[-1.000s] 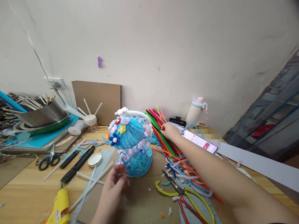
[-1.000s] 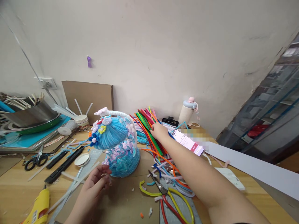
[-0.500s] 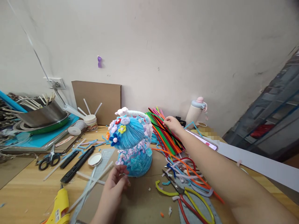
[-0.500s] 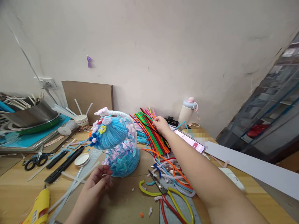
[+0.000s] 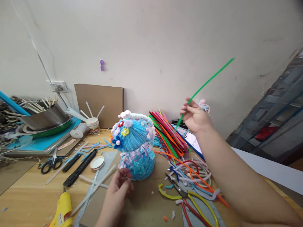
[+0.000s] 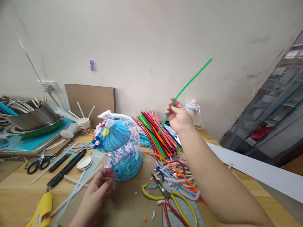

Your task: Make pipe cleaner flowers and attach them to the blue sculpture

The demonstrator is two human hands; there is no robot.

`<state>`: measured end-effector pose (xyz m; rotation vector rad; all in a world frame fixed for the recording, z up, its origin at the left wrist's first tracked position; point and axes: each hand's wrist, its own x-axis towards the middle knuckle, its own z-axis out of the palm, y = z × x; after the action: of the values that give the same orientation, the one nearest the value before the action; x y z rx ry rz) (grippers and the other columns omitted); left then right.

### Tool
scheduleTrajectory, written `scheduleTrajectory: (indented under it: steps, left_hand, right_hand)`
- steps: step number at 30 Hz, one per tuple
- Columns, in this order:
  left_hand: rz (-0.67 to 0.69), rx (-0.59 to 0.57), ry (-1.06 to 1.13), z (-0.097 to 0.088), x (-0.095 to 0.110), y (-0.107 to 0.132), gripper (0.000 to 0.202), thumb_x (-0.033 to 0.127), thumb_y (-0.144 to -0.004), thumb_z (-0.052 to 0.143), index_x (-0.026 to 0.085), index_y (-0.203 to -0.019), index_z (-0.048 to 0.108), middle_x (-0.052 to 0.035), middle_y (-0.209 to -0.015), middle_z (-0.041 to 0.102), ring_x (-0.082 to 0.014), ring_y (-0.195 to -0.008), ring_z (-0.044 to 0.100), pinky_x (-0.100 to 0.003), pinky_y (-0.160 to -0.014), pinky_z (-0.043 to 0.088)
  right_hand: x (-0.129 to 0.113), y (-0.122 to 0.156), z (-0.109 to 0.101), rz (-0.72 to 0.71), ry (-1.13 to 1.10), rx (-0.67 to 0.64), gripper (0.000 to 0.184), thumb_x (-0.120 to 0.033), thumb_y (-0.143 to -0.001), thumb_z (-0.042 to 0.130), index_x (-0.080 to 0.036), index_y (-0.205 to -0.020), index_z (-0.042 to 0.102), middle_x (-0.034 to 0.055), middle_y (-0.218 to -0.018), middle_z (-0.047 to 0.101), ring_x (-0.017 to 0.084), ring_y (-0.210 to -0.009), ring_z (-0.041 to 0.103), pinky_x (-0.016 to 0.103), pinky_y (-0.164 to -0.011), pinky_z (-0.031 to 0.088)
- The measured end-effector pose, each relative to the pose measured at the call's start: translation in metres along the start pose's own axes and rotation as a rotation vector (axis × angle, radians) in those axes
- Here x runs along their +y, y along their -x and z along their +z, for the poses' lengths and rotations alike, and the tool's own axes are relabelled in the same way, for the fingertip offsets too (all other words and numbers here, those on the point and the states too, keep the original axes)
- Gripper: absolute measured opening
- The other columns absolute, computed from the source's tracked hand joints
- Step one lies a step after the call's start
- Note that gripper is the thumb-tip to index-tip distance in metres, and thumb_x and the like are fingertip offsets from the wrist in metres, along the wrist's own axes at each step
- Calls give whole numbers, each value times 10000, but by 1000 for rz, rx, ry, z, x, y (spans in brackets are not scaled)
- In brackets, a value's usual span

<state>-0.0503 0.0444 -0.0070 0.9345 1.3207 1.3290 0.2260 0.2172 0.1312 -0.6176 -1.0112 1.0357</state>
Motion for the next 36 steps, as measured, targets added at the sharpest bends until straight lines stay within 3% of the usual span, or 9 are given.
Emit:
scheduleTrajectory:
  steps: [6,11,13,17,25,28,31,34,36]
  left_hand:
    - [85,-189,-150,6,13,22,216,347,-678,668,168,-797,639,-15,-636,555,-153,-603,509,-256,-579,401]
    - [86,-445,-38,15,28,52,638,341,-677,695,225,-1270,489,-62,-781,641,-180,-638,562,-301,-615,448]
    - [60,-446,15,16,31,62,544,373,-705,669,211,-1210,545,-70,-756,651,-171,-573,564,-300,-564,456]
    - [92,-230,3,8,25,71,276,415,-744,623,162,-828,694,-57,-626,643,-152,-521,564,-274,-542,457]
    - [16,123,214,-30,22,88,390,445,-548,778,125,-760,710,-22,-496,601,-105,-493,509,-191,-480,432]
    - [83,203,250,-38,20,98,379,427,-544,787,142,-780,707,-17,-527,620,-110,-538,542,-187,-526,460]
    - [138,185,203,-29,11,105,336,398,-605,759,149,-823,702,-29,-585,652,-135,-581,578,-220,-566,485]
    - [112,62,176,-9,3,111,325,391,-656,724,142,-862,696,-41,-595,656,-150,-572,581,-242,-546,478]
    - [95,7,192,1,2,114,307,390,-675,711,141,-854,691,-38,-585,645,-146,-556,572,-244,-535,468]
  right_hand:
    - [-58,115,13,252,192,-256,184,-149,-746,526,-260,-860,619,-10,-732,563,54,-421,346,174,-344,264]
    - [-39,206,10,359,819,-651,150,-256,-845,499,-252,-868,647,18,-780,639,158,-737,571,273,-661,438]
    - [-28,227,9,326,963,-693,178,-236,-854,468,-254,-861,645,15,-808,656,167,-757,579,278,-670,421]
    - [-18,246,7,267,1070,-763,220,-234,-879,427,-257,-948,635,15,-857,662,166,-779,584,265,-664,399]
    - [-35,256,-19,203,1093,-819,267,-322,-921,380,-225,-861,621,24,-817,642,163,-760,574,269,-674,407]
    - [-36,258,-30,144,1242,-688,265,-317,-916,375,-229,-871,621,55,-885,650,206,-841,578,342,-749,425]
    - [-30,269,-16,-76,1335,-453,250,-332,-881,455,-238,-1075,582,100,-1111,607,265,-1063,511,462,-929,350]
    - [-19,284,20,-200,1191,-603,387,-352,-877,485,-235,-1246,475,94,-1228,548,253,-1150,461,433,-969,345]
    - [-13,290,42,-192,1115,-693,330,-297,-901,454,-221,-1220,489,71,-1109,608,210,-1020,541,347,-858,422]
